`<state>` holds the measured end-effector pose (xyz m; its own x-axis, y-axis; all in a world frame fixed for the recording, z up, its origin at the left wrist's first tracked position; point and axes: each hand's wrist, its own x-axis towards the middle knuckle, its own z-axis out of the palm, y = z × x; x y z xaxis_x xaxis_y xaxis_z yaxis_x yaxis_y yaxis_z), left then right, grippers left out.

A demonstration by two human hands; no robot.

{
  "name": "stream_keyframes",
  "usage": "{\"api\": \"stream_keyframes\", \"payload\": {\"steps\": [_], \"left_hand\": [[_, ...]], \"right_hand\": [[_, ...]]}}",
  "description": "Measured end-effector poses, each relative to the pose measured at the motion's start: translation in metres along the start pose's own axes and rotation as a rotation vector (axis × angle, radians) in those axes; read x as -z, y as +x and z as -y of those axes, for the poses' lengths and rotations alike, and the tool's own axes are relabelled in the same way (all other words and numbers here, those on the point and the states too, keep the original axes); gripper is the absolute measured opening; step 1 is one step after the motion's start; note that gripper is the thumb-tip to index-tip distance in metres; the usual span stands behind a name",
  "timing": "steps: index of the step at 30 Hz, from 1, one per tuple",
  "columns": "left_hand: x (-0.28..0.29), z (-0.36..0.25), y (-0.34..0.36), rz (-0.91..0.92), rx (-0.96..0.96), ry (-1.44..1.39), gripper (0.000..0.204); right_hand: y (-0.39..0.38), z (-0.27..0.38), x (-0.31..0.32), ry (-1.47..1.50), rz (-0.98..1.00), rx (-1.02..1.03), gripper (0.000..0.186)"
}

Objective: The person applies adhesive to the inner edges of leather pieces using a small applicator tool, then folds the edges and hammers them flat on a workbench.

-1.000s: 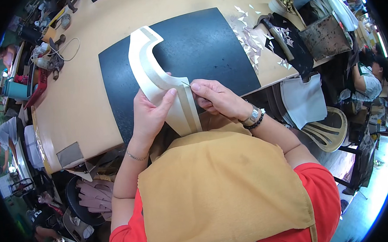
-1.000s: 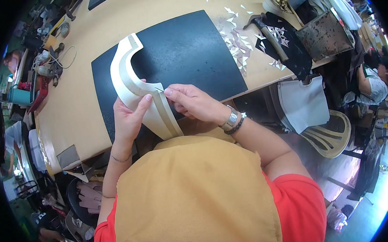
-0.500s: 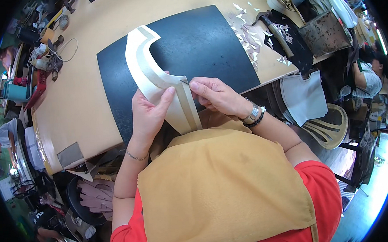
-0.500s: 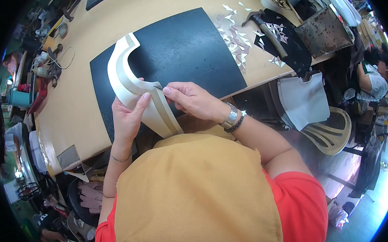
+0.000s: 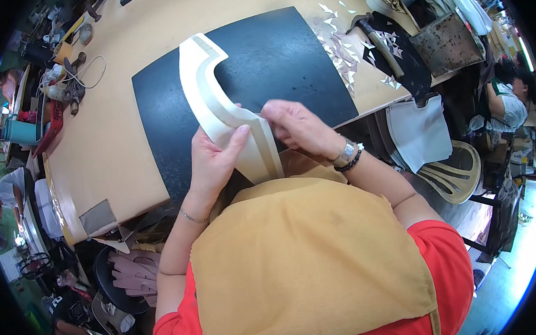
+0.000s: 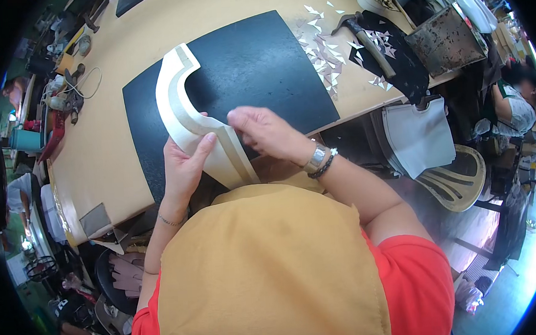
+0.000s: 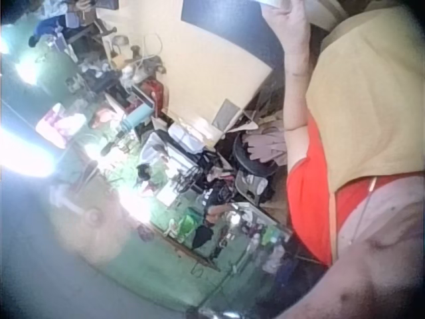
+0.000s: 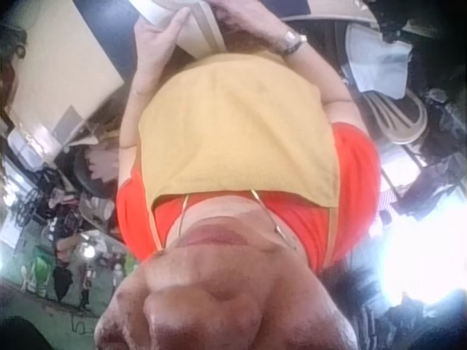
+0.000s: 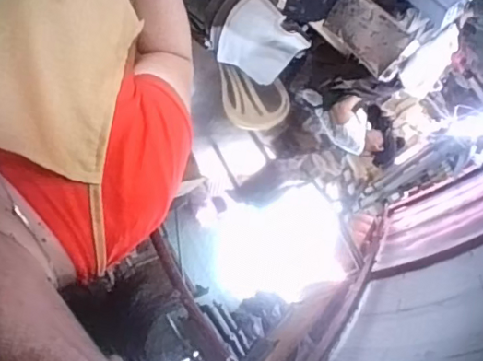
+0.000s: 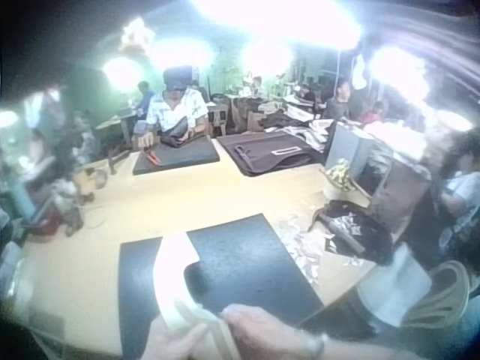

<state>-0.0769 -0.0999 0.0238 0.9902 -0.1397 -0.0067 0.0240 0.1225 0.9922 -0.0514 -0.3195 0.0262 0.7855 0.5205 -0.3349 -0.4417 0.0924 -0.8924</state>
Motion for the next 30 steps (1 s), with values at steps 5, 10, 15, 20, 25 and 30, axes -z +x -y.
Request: {"api": "stream_keyframes", "payload": {"steps": [5,10,15,20,25,30], "left_hand": [[0.028,0.007,0.004,0.047,0.178,-0.809,0.051],[0.056,0.008,0.018,-0.097,0.103,-0.877,0.065],[0.074,0.002,0.027,0.17,-0.02,-1.263,0.048],[0.049,0.002,0.032,-0.196,0.109,-0.887,0.054],[0.0,-0.008,0.028,-0.195,0.205,-0.892,0.07],[0.053,-0.001,0.034,-0.077,0.374,-1.038,0.046]], "right_hand": [[0.017,0.003,0.045,-0.696,-0.391,0.316,0.036],[0.014,-0.004,0.035,-1.154,-0.353,0.432,0.031],[0.012,0.002,0.08,-1.322,-0.525,0.542,0.022],[0.008,0.035,0.131,-1.285,-0.927,0.527,0.034],[0.011,0.027,0.011,-0.46,-0.152,0.403,0.032],[0.006,0.03,0.023,-0.424,0.093,0.136,0.022]]}}
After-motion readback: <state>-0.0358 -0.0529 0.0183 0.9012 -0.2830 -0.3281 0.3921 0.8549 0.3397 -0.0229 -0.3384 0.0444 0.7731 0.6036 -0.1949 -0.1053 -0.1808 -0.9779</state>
